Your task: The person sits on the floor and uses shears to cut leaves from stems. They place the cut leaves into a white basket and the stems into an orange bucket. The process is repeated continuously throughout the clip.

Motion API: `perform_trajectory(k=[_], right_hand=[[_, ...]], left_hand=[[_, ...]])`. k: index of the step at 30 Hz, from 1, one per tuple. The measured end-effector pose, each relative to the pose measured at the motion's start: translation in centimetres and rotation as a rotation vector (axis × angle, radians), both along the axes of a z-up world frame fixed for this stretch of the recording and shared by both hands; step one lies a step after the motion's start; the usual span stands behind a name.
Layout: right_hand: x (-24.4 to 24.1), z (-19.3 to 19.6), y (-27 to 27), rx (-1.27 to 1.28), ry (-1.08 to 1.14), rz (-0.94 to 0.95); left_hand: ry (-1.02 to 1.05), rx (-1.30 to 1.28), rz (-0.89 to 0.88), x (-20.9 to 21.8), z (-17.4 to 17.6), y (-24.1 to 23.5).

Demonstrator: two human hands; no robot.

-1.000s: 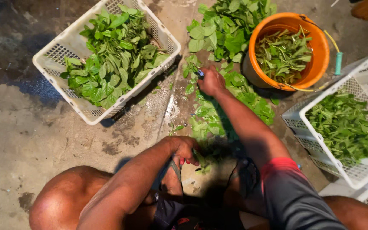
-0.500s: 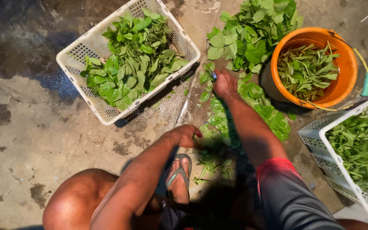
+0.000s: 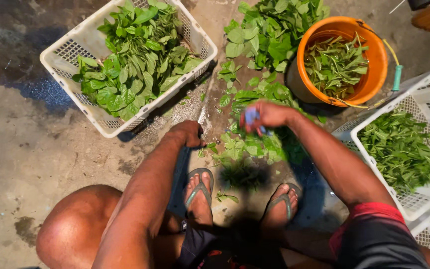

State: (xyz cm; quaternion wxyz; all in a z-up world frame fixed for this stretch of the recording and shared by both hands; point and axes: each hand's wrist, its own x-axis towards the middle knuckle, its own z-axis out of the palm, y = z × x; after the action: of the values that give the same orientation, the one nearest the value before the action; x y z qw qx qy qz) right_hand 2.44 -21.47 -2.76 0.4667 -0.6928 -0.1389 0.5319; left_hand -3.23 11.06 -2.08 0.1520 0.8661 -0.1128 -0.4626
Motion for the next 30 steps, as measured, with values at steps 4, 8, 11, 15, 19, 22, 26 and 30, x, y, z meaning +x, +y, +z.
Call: perform_trajectory(k=[4, 8, 11, 15, 19, 22, 26, 30], right_hand=[[-2.5, -0.2, 0.9, -0.147, -0.176, 0.008], [1.0, -2.6, 2.8, -0.431, -0.778, -0.119], [3.2, -4.2, 4.4, -0.66, -0.831, -0.141], [4.6, -4.9, 6.2, -0.749, -0.795, -0.156], [3.7, -3.6, 6.5, -0.638, -0.958, -0.171], [1.5, -0.9, 5.6, -0.516, -1.04, -0.112], [-2.9, 2.7, 3.7, -0.238, -0.935, 0.128], [-7.8, 3.7, 1.4, 0.014, -0.497, 0.447]], left_hand=[[0.008, 0.061, -0.048, -0.4, 1.7, -0.5], [-0.018, 0.081, -0.115, -0.5, 2.5, -0.8], [-0.009, 0.112, -0.11, -0.3, 2.8, -0.9], [0.004, 0.128, -0.056, -0.3, 2.8, 0.1], [0.019, 0.149, -0.036, -0.2, 2.0, 0.6], [0.035, 0.139, -0.016, 0.2, 1.2, 0.8], [-0.03, 0.084, -0.018, 1.1, 0.3, 2.4], [-0.106, 0.065, -0.011, 2.4, 0.1, 3.1]])
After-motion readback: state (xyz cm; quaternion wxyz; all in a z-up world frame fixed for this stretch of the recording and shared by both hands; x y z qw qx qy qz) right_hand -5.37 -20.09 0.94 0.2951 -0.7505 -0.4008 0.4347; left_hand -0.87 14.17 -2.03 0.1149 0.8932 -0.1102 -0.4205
